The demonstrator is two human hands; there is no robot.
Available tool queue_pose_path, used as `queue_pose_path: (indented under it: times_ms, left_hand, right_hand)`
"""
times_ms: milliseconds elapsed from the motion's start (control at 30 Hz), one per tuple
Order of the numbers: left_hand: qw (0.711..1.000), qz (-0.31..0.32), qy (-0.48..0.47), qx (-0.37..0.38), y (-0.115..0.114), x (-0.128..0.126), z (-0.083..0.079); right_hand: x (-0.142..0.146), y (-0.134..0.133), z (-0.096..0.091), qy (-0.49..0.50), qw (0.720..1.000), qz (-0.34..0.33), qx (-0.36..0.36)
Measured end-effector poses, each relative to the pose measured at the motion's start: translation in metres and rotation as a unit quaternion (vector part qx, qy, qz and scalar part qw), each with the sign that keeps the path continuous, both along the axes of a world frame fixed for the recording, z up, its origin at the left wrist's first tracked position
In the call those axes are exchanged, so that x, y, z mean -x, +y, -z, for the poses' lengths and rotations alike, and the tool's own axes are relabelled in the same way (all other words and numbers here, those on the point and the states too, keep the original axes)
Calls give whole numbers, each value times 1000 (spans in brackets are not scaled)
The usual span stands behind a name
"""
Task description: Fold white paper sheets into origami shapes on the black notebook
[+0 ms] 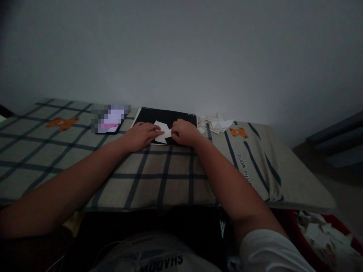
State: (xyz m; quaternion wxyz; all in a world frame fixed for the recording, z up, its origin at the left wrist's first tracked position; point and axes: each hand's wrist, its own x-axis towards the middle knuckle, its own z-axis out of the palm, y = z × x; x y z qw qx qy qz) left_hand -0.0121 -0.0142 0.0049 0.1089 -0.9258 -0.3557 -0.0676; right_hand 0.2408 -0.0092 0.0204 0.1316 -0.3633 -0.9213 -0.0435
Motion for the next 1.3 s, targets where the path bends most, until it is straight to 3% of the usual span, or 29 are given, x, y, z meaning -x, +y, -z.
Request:
queue_pose_path:
  times_ms: [133,400,767,1000,1300]
  left_hand:
    - [1000,-5,4,-5,-3,-1,-2]
    - [999,-25,-34,-29,-7,-1,-3]
    - [999,-45,-17,-19,-9,-6,-8]
    - [999,-38,-29,-9,-6,-3,-6]
    - [998,-51,-31,-1,-7,-5,-11]
  right_hand:
    - [1,2,5,48,999,-16,10]
    - [6,-4,2,5,999,-15,37]
    - [19,-10,13,74,989,-112,55]
    - [6,5,17,84,996,-26,26]
    - [9,-2,10,44,998,-27,23]
